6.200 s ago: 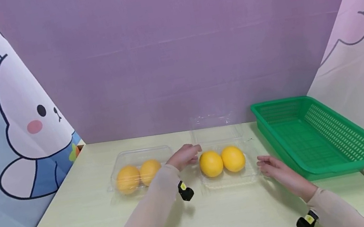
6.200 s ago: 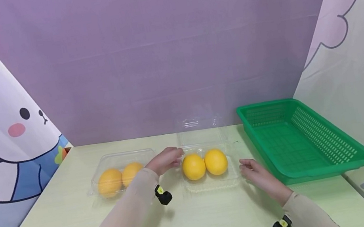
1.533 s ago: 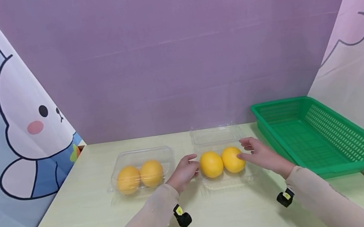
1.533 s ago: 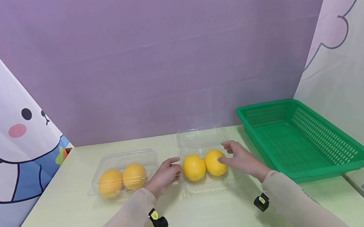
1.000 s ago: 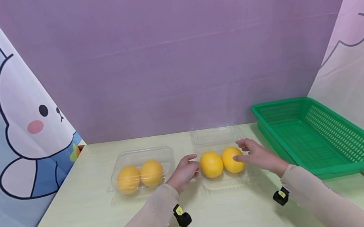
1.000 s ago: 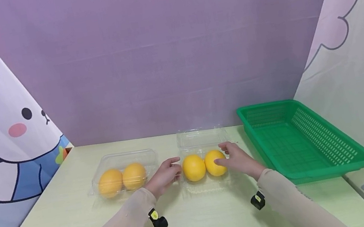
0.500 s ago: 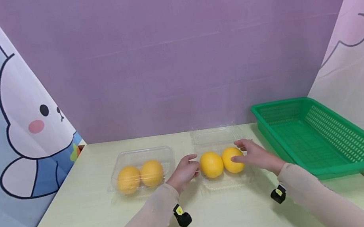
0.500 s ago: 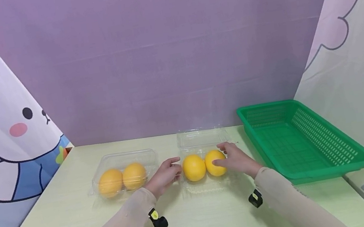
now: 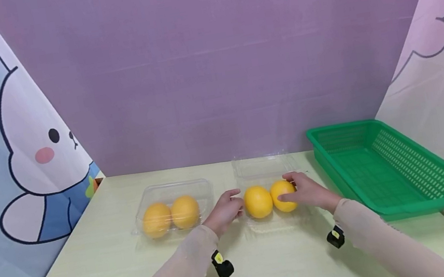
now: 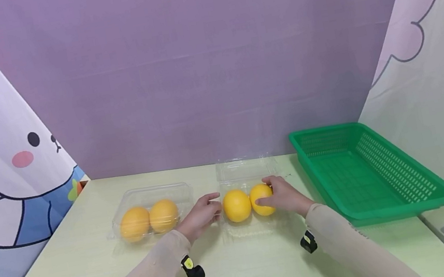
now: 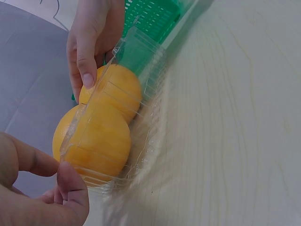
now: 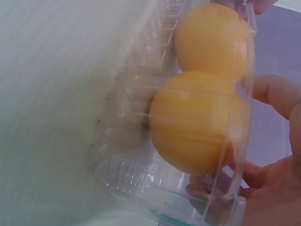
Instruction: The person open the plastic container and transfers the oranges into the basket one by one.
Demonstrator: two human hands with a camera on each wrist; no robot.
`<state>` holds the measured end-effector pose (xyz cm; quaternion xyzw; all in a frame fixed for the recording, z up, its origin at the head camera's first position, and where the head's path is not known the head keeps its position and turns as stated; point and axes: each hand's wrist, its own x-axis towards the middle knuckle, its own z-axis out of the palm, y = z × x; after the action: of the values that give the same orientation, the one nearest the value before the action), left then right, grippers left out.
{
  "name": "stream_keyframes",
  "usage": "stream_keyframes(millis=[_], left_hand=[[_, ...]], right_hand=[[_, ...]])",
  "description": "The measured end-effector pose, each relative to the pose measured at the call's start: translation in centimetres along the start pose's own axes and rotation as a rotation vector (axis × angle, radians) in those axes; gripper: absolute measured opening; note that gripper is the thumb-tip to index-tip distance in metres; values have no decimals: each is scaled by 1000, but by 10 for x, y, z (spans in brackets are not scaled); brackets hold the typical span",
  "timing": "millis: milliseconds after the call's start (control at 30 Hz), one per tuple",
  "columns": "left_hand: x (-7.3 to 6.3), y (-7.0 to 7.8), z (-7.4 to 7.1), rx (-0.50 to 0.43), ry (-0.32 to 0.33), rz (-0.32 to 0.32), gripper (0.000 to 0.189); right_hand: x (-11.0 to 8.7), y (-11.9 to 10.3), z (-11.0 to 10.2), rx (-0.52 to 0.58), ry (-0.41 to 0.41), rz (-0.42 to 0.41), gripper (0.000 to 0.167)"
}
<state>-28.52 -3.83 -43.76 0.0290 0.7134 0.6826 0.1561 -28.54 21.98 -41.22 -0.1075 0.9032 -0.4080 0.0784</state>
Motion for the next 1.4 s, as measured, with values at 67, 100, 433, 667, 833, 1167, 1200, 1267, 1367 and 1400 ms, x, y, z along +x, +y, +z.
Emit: stream_keyframes(millis=[67,100,433,667,833,1167,1200,1267,1367,1400], left_hand=[[0,0,0,1,-1,2,69],[0,0,0,1,0,4,69],[-2,2,1,0,-10,8,68],[-4,3,2,5,-8,5,67],[-4,3,2,7,-9,7,67],[-1,0,1,-5,-4,6,67],[-1,0,1,-6,-2,4,67],[0,-1,1,-8,2,-3,68],[1,-1,1,-7,4,-6,68],[1,-1,1,-8,2,-7,68]], right_hand=[[1,0,1,-9,5,5,77],[1,0,1,-15,4,3,78],[4,3,5,-23,-8,26,83],[4,2,8,-22,-8,40,86],[6,2,9,-32,-9,46,90],[7,4,12,-52,-15,40,96],[7,4,12,-54,-15,36,96],[8,5,12,-58,-13,35,96],[8,5,12,-71,-6,37,95],[8,5,12,-76,-3,37,94]])
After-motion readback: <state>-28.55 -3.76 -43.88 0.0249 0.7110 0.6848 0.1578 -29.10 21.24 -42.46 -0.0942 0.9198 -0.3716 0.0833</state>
